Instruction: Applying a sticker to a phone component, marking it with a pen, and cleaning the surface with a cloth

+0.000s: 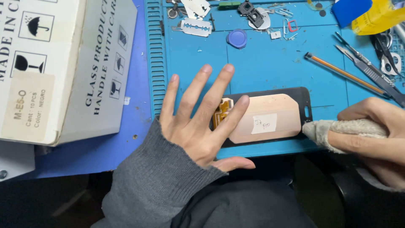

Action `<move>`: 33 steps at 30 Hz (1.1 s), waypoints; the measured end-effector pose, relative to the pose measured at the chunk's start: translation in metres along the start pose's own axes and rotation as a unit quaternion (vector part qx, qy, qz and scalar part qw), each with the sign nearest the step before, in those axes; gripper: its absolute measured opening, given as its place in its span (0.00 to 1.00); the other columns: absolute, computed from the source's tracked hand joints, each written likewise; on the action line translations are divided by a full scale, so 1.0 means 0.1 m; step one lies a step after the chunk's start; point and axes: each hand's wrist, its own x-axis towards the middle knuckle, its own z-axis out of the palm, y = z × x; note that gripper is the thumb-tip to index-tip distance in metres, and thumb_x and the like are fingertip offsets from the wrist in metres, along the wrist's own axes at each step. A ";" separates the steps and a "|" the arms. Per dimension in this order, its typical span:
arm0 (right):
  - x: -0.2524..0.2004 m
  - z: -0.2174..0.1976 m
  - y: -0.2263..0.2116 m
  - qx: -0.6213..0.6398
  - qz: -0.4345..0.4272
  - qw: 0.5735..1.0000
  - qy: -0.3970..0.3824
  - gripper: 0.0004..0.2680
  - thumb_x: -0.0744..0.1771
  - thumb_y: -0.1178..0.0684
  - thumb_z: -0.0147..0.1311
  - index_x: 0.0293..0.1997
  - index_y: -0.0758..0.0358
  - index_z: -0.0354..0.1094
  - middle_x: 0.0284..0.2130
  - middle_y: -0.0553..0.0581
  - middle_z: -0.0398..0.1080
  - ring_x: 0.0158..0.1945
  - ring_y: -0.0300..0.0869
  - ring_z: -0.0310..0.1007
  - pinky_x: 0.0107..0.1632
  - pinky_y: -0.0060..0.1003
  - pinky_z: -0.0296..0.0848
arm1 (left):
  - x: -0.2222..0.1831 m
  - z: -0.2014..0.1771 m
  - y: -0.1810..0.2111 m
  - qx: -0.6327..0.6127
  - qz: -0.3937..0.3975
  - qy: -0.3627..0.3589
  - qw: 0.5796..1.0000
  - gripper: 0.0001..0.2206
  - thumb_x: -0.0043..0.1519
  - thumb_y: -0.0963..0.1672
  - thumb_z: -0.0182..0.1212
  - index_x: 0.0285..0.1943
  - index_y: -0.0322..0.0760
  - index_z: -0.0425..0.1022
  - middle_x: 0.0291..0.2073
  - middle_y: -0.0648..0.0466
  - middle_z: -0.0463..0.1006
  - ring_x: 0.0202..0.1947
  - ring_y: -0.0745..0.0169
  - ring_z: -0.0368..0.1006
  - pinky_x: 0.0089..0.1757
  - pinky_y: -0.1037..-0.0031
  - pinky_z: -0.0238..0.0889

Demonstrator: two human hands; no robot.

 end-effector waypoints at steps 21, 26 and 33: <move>0.47 -0.05 -0.13 -0.192 -0.218 0.957 0.030 0.16 0.68 0.43 0.42 0.63 0.39 0.68 0.44 0.49 0.68 0.16 0.45 0.70 0.17 0.39 0.69 | 0.09 -0.13 0.15 -0.002 0.053 0.013 0.999 0.31 0.72 0.57 0.34 0.48 0.34 0.82 0.49 0.44 0.85 0.53 0.35 0.79 0.55 0.29 0.64; 0.56 -0.16 -0.21 -0.161 -0.286 0.941 0.083 0.16 0.69 0.50 0.39 0.61 0.51 0.71 0.42 0.58 0.69 0.15 0.46 0.66 0.16 0.38 0.64 | 0.17 -0.20 0.20 -0.055 0.032 0.037 0.997 0.25 0.74 0.51 0.37 0.44 0.33 0.82 0.47 0.43 0.83 0.51 0.35 0.80 0.53 0.32 0.72; 0.62 -0.11 -0.45 -0.256 -0.187 0.948 0.013 0.22 0.65 0.42 0.43 0.69 0.27 0.59 0.50 0.48 0.65 0.21 0.45 0.75 0.18 0.42 0.74 | -0.11 -0.07 -0.03 -0.035 -0.054 -0.003 0.998 0.37 0.69 0.63 0.37 0.73 0.34 0.65 0.55 0.52 0.88 0.54 0.49 0.86 0.65 0.43 0.68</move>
